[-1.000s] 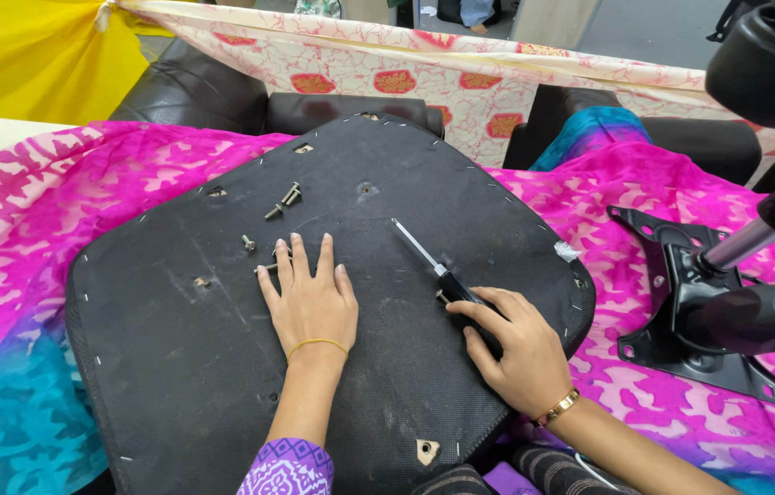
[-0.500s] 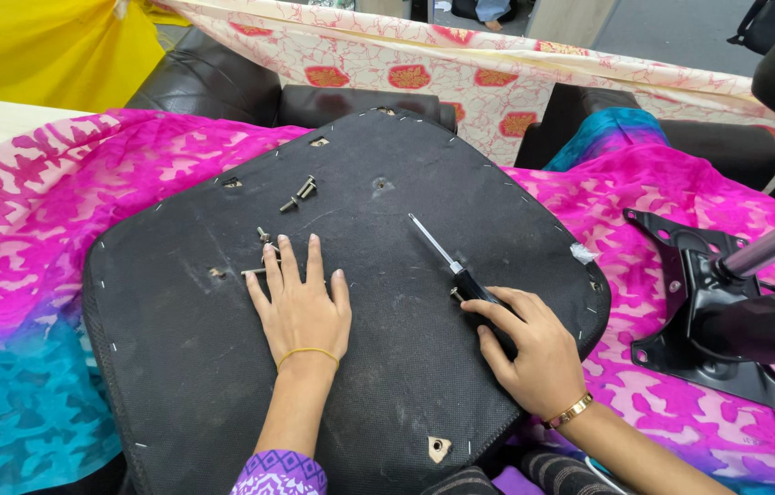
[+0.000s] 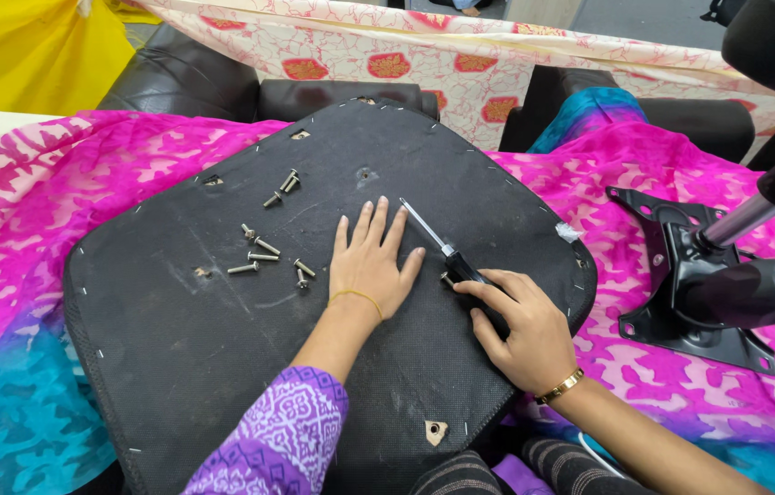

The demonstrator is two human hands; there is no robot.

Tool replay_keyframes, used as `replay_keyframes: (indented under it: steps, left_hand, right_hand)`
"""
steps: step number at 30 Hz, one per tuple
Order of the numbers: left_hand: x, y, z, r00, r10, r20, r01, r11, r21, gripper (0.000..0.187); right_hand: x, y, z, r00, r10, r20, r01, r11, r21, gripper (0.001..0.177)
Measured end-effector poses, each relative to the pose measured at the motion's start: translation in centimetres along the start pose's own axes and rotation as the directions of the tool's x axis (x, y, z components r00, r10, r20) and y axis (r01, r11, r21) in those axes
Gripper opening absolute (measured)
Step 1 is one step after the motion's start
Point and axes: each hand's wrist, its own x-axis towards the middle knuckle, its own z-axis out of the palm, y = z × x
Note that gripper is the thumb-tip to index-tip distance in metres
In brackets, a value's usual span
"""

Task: The person uses a screwdriver to fasten screws into a black upholstered seat base. They pick up screws from the surface, align them with holes, and turn the screwdriver to drive them in. The seat base remains on a colorful fabric-covered surface throughout.

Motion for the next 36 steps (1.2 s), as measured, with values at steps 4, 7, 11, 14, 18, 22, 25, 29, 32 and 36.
replay_keyframes:
  steps: [4, 7, 11, 14, 18, 22, 25, 29, 32, 36]
  left_hand:
    - [2.0, -2.3, 0.5, 1.000, 0.017, 0.026, -0.018, 0.999, 0.047, 0.074]
    - [3.6, -3.9, 0.6, 1.000, -0.006, 0.025, 0.004, 0.997, 0.083, 0.077]
    - [5.5, -5.6, 0.5, 0.997, -0.074, 0.034, 0.068, 0.986, 0.153, 0.078]
    - [6.0, -6.3, 0.5, 0.977, -0.208, 0.040, 0.197, 0.961, 0.193, 0.082]
    - [5.8, -6.3, 0.8, 0.936, -0.353, 0.016, 0.341, 0.914, 0.219, 0.085]
    - [4.9, -6.6, 0.7, 0.911, -0.412, -0.011, 0.405, 0.888, 0.218, 0.086]
    - [4.8, -7.0, 0.4, 0.906, -0.423, 0.020, 0.408, 0.886, 0.218, 0.087]
    - [5.2, -8.5, 0.0, 0.927, -0.373, 0.034, 0.353, 0.900, 0.258, 0.089]
    - [5.8, -10.8, -0.4, 0.943, -0.332, 0.017, 0.316, 0.910, 0.269, 0.086]
    - [5.7, -13.9, -0.9, 0.934, -0.346, 0.088, 0.330, 0.931, 0.157, 0.085]
  right_hand:
    - [-0.1, 0.0, 0.0, 1.000, -0.004, -0.008, 0.004, 1.000, 0.001, 0.032]
    - [0.0, -0.1, 0.0, 1.000, 0.004, -0.005, -0.004, 1.000, 0.005, 0.033]
    - [-0.1, -0.3, -0.1, 1.000, 0.014, 0.001, -0.014, 1.000, 0.020, 0.033]
    - [-0.1, -0.4, -0.1, 0.999, 0.038, -0.001, -0.038, 0.999, 0.016, 0.034]
    - [-0.1, -0.4, 0.0, 0.999, 0.027, -0.023, -0.027, 1.000, 0.008, 0.033]
    - [-0.2, -0.4, -0.1, 0.999, 0.027, -0.027, -0.026, 0.999, 0.022, 0.033]
    - [-0.2, -0.4, -0.1, 0.999, 0.024, -0.027, -0.024, 0.999, 0.023, 0.033]
    - [-0.2, -0.4, -0.1, 0.999, 0.052, -0.013, -0.052, 0.998, 0.020, 0.032]
    - [-0.2, -0.4, -0.1, 0.999, 0.032, -0.024, -0.032, 0.999, 0.013, 0.032]
    - [-0.1, -0.5, -0.1, 0.999, 0.046, -0.018, -0.046, 0.999, 0.020, 0.032]
